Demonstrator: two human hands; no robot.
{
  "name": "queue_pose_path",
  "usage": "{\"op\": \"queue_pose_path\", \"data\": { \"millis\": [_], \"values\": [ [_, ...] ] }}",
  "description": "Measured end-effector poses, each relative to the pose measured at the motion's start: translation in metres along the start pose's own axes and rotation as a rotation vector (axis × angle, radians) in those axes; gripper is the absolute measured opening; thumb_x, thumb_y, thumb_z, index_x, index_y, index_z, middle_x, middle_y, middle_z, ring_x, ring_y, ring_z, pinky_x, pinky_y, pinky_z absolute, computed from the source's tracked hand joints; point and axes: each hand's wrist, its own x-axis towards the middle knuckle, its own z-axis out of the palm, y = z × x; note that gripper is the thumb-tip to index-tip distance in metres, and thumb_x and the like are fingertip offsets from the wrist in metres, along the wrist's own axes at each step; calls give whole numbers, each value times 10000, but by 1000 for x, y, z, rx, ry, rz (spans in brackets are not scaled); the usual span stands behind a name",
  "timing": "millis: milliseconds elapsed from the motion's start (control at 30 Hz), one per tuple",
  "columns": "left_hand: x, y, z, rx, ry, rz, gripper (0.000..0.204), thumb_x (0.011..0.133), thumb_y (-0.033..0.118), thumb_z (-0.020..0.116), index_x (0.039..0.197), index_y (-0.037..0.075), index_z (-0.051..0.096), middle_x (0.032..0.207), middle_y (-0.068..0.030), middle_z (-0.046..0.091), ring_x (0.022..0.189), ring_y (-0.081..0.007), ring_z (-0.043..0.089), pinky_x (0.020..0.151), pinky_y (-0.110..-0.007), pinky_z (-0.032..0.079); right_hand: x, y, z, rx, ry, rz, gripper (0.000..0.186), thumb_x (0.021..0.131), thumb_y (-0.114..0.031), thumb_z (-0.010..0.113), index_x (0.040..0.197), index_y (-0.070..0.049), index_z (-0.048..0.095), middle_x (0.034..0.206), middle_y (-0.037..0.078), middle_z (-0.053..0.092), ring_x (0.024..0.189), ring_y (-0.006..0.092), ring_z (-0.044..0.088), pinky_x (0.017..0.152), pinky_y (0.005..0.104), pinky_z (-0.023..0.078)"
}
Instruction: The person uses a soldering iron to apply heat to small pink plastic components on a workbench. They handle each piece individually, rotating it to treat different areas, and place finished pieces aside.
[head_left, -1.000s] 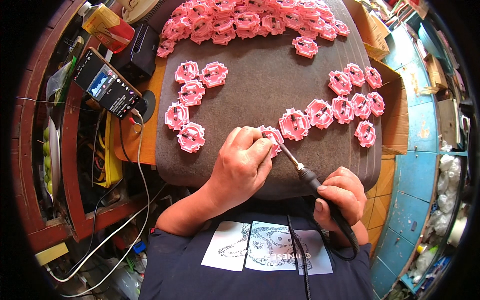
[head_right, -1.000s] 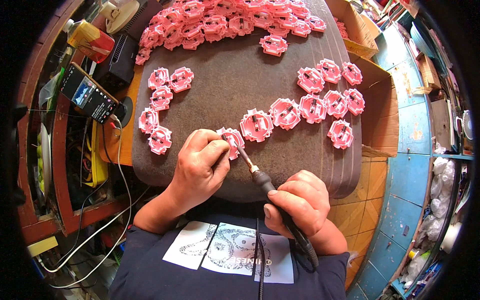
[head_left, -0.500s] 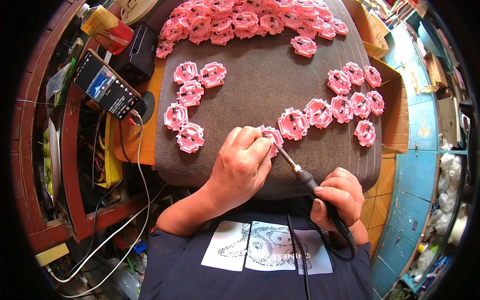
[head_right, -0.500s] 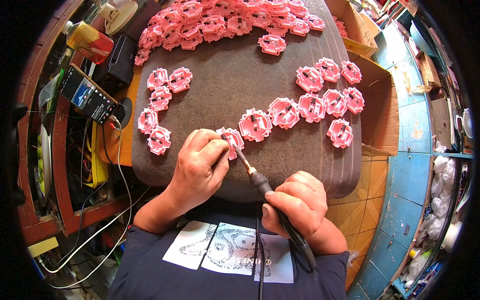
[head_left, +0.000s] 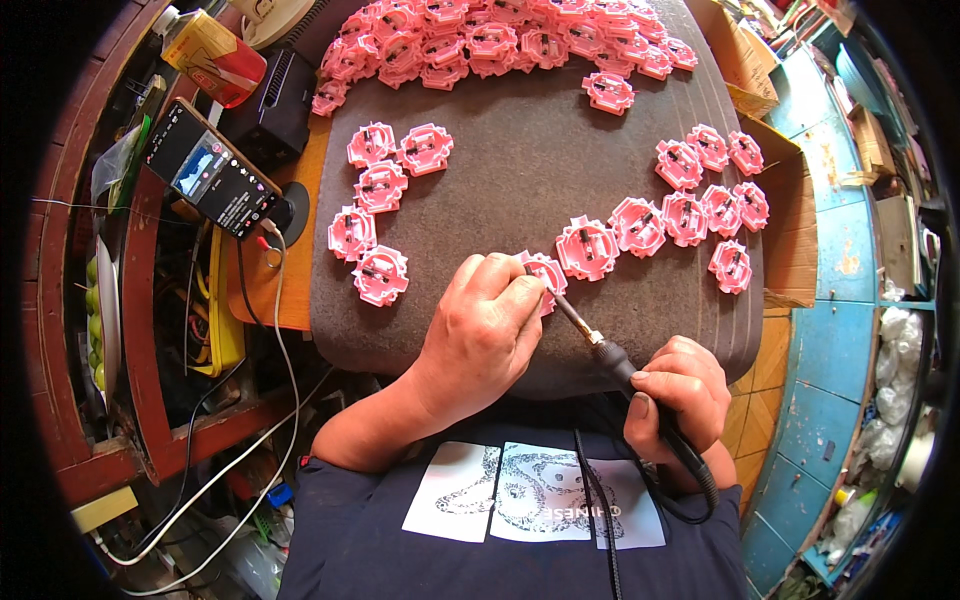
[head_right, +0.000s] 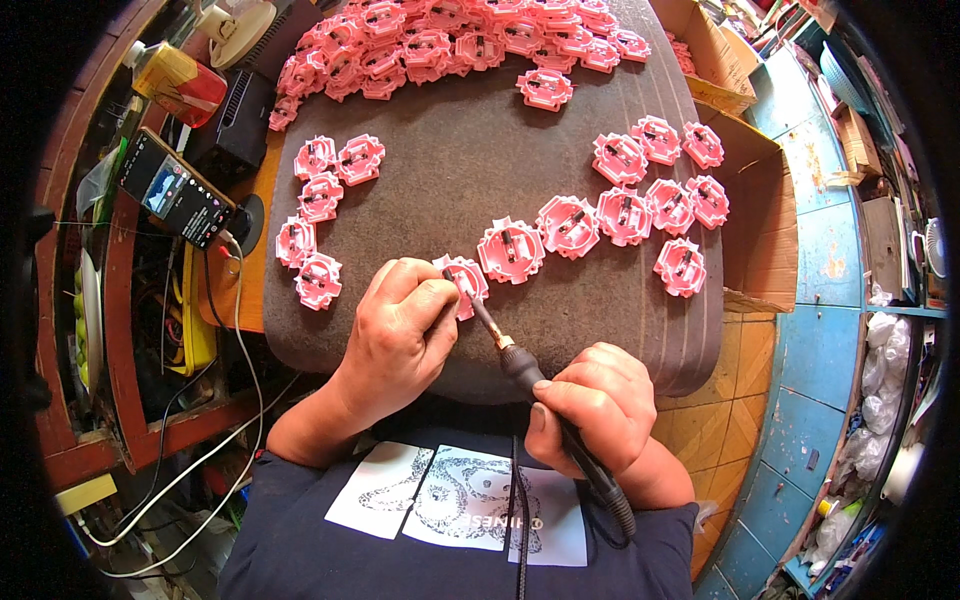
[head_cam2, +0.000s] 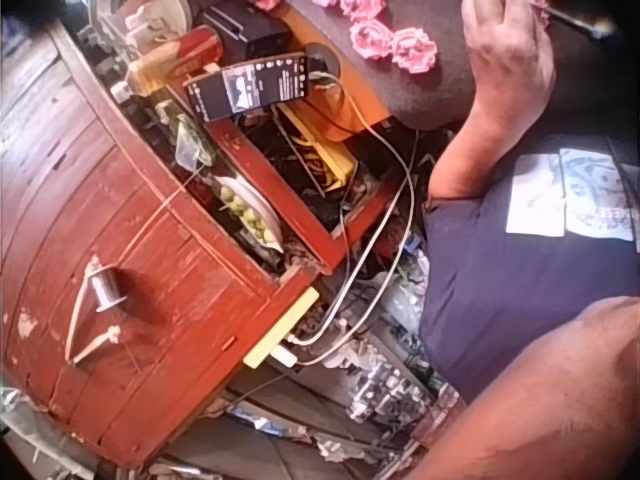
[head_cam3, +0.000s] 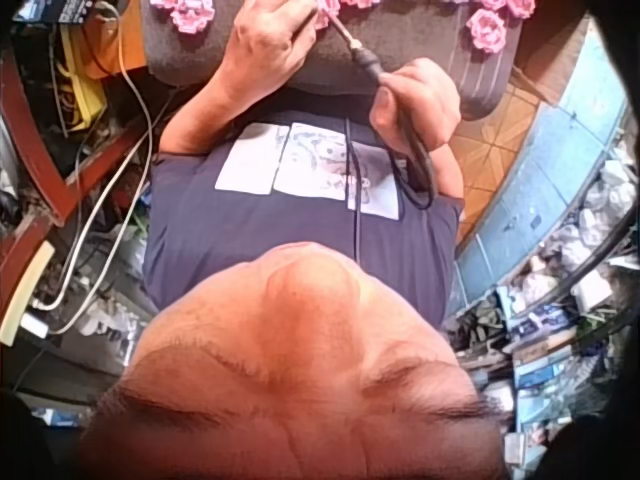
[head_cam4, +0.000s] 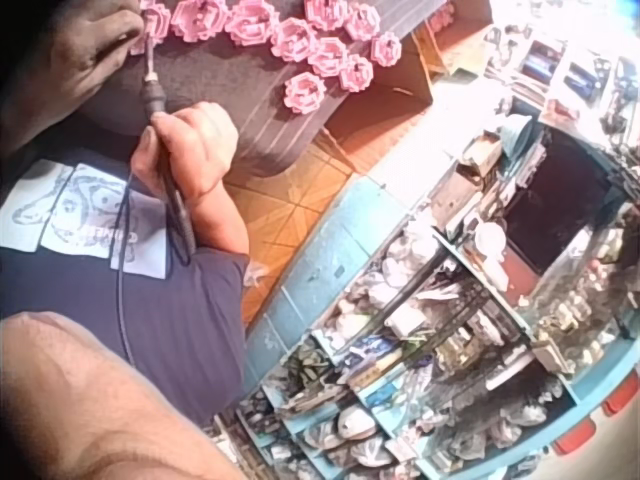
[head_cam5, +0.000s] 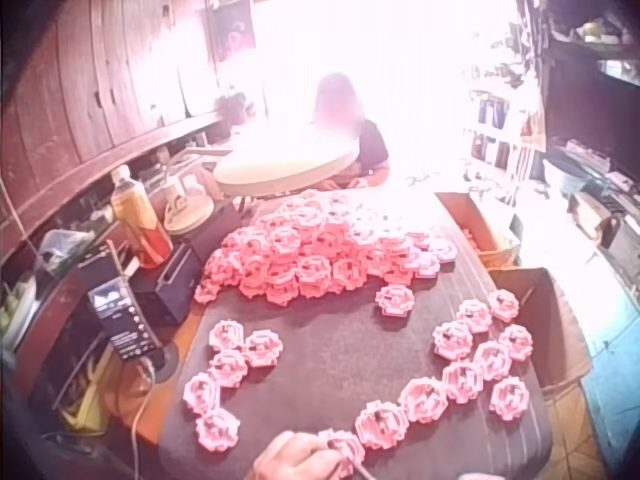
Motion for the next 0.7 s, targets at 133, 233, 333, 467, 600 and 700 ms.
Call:
{"op": "queue_pose_path", "data": {
  "millis": [133,233,333,467,600,700],
  "values": [
    [0,0,0,0,-1,4,198,826,-43,745,997,16,665,1007,-140,620,929,-359,629,821,-443,524,-1,0,0,3,10,9,213,819,-11,736,1011,-11,644,718,85,615,532,238,575,513,366,462],
    [0,0,-1,1,-1,12,201,825,-44,744,1000,15,665,1011,-142,619,932,-363,629,825,-445,526,0,0,-2,27,18,8,215,846,-43,768,1018,-4,645,755,104,634,561,237,590,511,367,463],
    [1,-1,-1,4,2,18,203,825,-44,744,1002,14,663,1015,-145,617,937,-368,630,830,-449,528,-8,-1,-3,98,87,72,262,883,-73,800,1091,16,668,812,135,661,606,252,617,530,370,481],
    [1,0,-1,4,2,23,205,826,-45,743,1005,13,662,1016,-150,614,939,-372,630,832,-453,529,1,7,11,-29,143,37,419,885,15,789,1290,25,679,863,161,680,651,273,642,583,364,511],
    [0,-1,-1,2,2,16,205,827,-46,740,1008,11,661,1017,-150,614,938,-375,631,831,-455,529,1,18,17,87,-62,117,488,805,85,765,1281,30,670,933,165,701,688,274,663,607,366,523],
    [1,-1,0,3,-2,22,206,828,-46,738,1012,9,663,1023,-152,618,938,-377,631,833,-459,528,13,30,34,50,-59,50,483,784,80,759,1251,18,652,955,170,706,705,323,681,616,401,542]
  ]
}}
